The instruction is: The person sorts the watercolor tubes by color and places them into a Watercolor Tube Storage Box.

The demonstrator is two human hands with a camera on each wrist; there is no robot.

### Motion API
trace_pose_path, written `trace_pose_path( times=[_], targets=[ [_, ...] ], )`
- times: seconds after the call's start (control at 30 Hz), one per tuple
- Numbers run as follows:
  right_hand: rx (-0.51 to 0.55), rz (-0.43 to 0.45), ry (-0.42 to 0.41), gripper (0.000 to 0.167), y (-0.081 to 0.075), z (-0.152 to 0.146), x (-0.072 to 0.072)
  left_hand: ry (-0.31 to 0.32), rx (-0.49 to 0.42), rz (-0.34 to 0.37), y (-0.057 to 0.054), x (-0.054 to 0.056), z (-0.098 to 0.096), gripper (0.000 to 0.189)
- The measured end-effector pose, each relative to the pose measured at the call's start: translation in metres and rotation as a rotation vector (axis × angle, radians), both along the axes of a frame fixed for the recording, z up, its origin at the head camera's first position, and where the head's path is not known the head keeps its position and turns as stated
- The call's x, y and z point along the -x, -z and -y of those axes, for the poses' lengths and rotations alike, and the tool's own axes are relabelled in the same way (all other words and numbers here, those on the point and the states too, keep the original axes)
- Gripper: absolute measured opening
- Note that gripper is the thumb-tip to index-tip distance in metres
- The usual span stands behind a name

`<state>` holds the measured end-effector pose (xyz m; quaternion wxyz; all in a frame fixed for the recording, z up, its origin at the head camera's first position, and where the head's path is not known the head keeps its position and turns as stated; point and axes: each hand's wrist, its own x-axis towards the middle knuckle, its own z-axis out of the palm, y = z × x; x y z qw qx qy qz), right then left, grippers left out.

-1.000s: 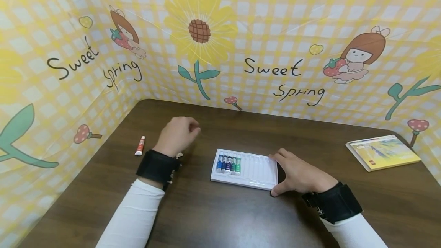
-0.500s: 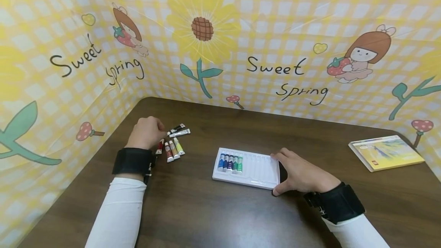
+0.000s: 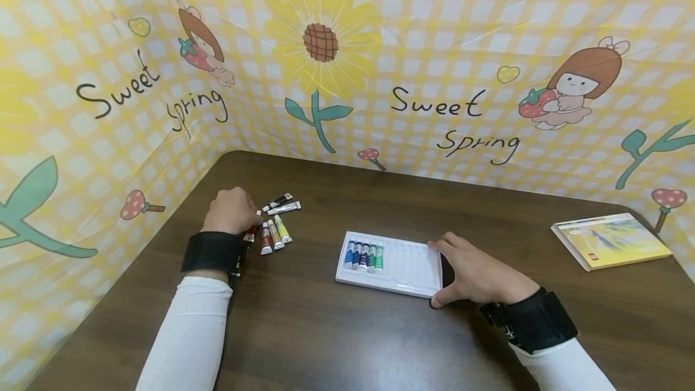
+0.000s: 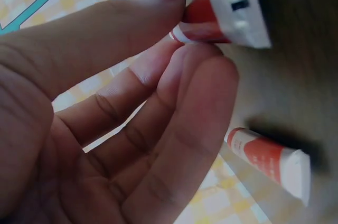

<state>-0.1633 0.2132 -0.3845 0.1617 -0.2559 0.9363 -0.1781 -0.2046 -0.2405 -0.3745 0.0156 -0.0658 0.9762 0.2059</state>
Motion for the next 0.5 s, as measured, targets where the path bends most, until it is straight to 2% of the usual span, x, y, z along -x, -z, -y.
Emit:
trace_pose_path(
  times=[0.3, 0.5],
  targets=[
    [0.004, -0.009, -0.005, 0.102, -0.0013, 0.0000, -0.0002, -0.009, -0.012, 0.011, -0.0049, -0.0029, 0.0024, 0.016],
    [0.000, -0.001, -0.004, 0.102, -0.0011, -0.0002, 0.0002, -0.027, -0.039, 0.044, -0.0069, -0.0045, 0.0046, 0.019]
  ],
)
